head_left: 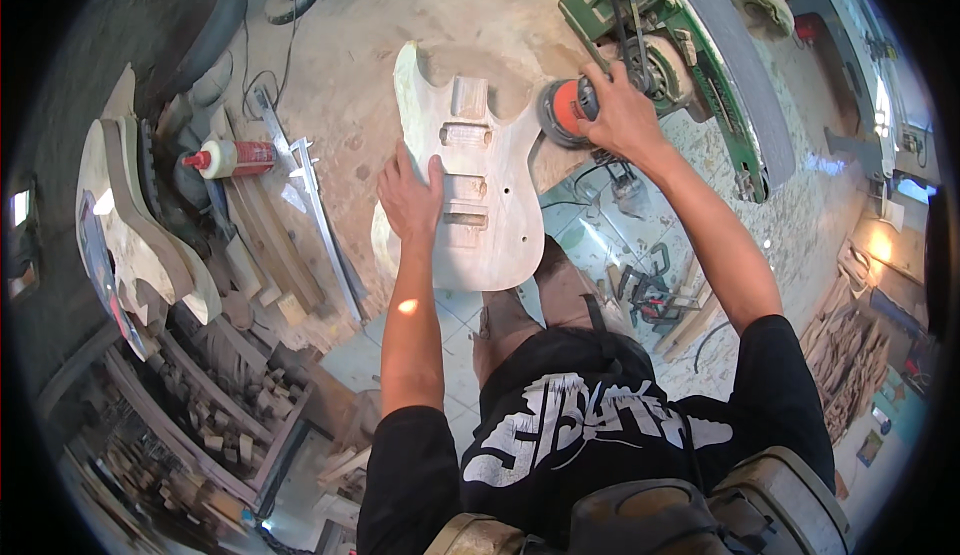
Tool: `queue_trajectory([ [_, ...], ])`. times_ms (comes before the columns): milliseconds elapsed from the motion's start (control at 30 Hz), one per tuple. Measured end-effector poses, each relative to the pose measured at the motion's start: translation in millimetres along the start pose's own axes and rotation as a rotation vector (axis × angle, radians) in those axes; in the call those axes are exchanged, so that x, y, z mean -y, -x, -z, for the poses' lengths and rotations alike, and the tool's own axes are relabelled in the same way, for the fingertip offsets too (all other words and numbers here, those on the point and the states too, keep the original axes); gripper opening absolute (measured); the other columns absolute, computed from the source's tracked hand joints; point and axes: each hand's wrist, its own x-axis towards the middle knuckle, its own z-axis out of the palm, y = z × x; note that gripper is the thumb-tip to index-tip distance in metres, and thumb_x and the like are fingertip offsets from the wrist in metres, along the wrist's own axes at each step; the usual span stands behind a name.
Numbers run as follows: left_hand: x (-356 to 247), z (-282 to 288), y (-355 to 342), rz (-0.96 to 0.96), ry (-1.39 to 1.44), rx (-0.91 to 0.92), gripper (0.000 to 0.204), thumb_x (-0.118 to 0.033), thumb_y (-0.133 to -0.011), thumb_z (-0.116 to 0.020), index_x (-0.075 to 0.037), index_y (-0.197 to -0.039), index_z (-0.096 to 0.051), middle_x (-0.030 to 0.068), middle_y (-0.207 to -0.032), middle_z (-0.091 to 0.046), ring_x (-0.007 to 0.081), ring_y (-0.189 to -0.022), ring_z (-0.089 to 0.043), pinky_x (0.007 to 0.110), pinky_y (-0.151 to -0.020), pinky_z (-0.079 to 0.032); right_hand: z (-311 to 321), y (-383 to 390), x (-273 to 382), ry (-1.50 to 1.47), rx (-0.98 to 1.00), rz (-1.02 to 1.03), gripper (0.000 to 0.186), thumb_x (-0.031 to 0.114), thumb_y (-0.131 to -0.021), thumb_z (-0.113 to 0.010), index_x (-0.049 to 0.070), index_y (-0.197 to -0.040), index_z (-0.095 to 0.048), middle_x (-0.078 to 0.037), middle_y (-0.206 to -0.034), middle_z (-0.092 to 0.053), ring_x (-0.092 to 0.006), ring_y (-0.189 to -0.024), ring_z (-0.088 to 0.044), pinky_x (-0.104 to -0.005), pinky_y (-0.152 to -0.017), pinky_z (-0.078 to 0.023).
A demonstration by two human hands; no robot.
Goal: The person sands the surface and edges of a wooden electric guitar body using a handheld orbital sander.
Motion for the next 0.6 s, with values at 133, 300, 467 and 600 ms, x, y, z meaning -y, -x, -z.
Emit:
queue_trajectory([
  [133,1.2,-1.7,0.3,-0.008,0.003,-0.022,0.073,-0.05,-0.101,-0.066,-0.003,-0.155,-0.055,0.0231,-0.134,-0.066,0.0417,-0.123,-0.06,0.052,-0.11,-0.045,-3.0,9.4,10.0,-0.054,0.001,0.069,0.07,0.02,-0.079,-0.084,0.014,-0.142,-0.054,-0.026,-0.132,-0.054,-0.0528,-0.107,-0.069,-0.0572,-0.091,-0.058],
  [300,3.4,-1.4,0.2,0.006,0.017,-0.017,0.072,-0.05,-0.101,-0.065,-0.004,-0.155,-0.055,0.0236,-0.136,-0.065,0.0422,-0.124,-0.059,0.052,-0.111,-0.045,-20.6,32.5,57.1,-0.033,0.054,0.312,0.072,0.013,-0.078,-0.085,0.016,-0.142,-0.053,-0.025,-0.12,-0.053,-0.0497,-0.097,-0.069,-0.0563,-0.079,-0.058],
  [467,7.1,-2.1,3.1,0.025,0.044,-0.015,0.071,-0.051,-0.101,-0.064,-0.005,-0.156,-0.055,0.0241,-0.138,-0.064,0.0427,-0.125,-0.058,0.052,-0.111,-0.044,-23.4,69.0,68.5,-0.015,0.144,0.349,0.069,0.012,-0.079,-0.084,0.016,-0.14,-0.054,-0.022,-0.118,-0.052,-0.0471,-0.101,-0.068,-0.0565,-0.08,-0.058],
  [600,-2.8,-3.6,-1.8,0.025,0.07,-0.014,0.069,-0.048,-0.102,-0.063,-0.005,-0.154,-0.056,0.0241,-0.136,-0.065,0.0419,-0.126,-0.058,0.052,-0.112,-0.044,-14.8,107.7,56.3,-0.046,0.216,0.288,0.07,0.012,-0.079,-0.085,0.016,-0.141,-0.053,-0.021,-0.117,-0.051,-0.0467,-0.107,-0.066,-0.0563,-0.082,-0.058],
])
